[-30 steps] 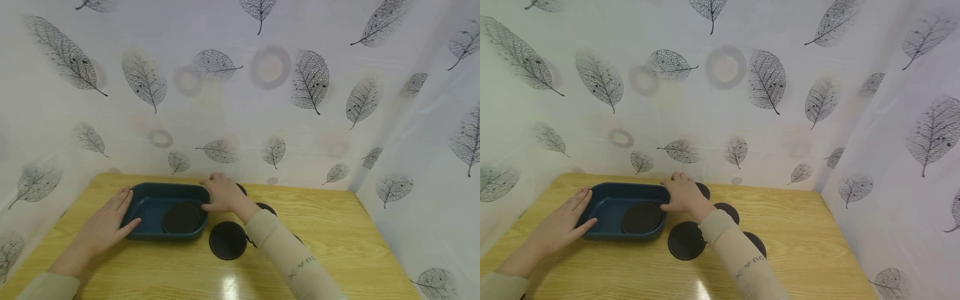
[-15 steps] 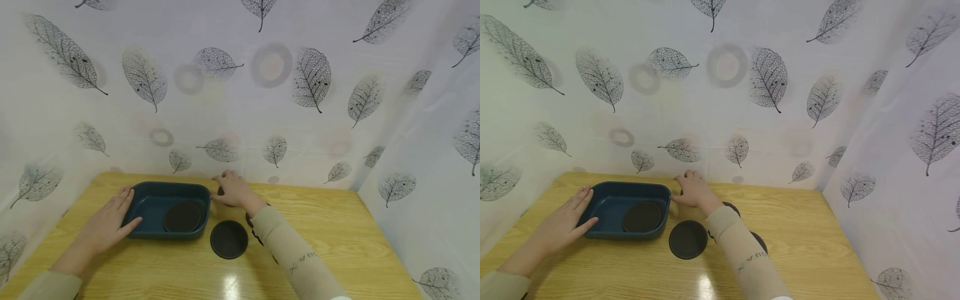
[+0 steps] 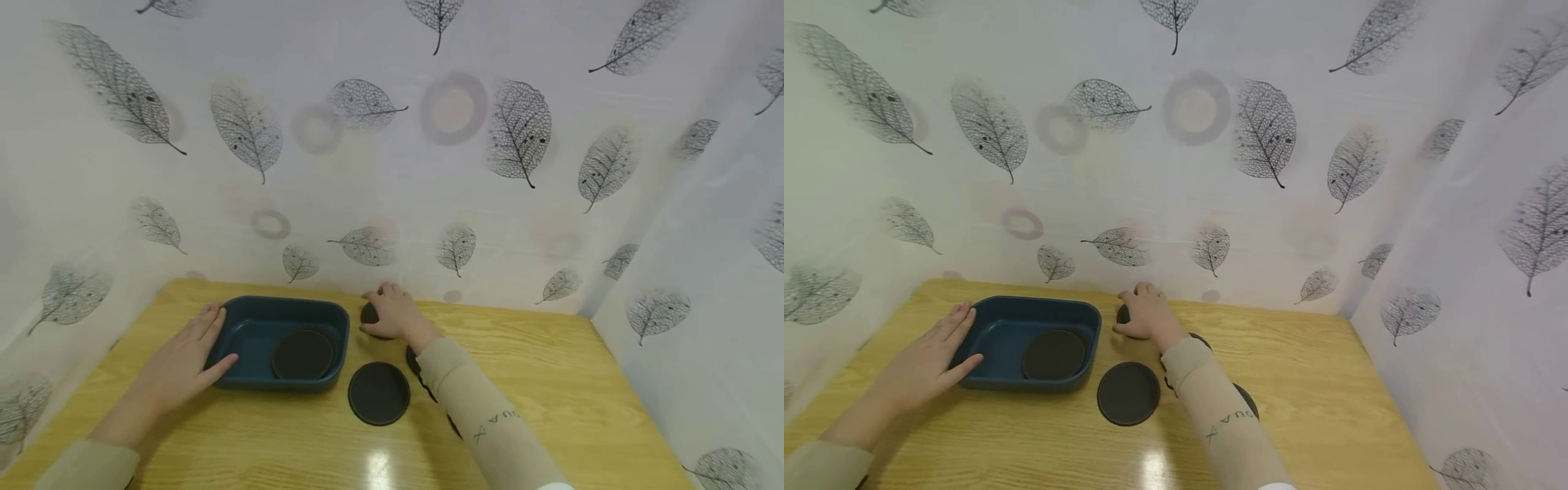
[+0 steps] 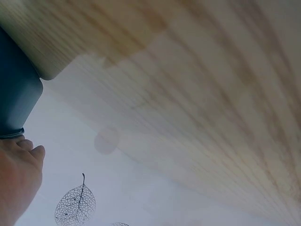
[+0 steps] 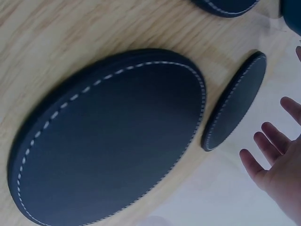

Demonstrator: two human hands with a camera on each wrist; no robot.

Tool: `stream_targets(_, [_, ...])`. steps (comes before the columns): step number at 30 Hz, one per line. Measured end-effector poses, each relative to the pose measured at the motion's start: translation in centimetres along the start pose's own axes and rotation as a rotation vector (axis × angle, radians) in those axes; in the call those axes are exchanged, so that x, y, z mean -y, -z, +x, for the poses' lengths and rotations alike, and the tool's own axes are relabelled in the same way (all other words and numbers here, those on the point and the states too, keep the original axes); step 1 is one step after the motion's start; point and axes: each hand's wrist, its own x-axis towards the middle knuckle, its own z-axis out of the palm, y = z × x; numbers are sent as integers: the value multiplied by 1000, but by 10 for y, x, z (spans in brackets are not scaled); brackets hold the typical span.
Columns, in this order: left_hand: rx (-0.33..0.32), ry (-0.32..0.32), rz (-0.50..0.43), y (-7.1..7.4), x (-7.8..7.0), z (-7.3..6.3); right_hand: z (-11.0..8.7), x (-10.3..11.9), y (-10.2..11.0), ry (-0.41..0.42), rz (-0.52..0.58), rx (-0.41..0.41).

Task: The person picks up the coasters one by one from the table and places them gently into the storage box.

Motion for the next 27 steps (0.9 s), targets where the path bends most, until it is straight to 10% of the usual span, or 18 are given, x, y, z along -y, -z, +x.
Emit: stream_targets(27, [-27, -2, -1, -2, 0, -1, 4, -13, -24, -81, 8, 43])
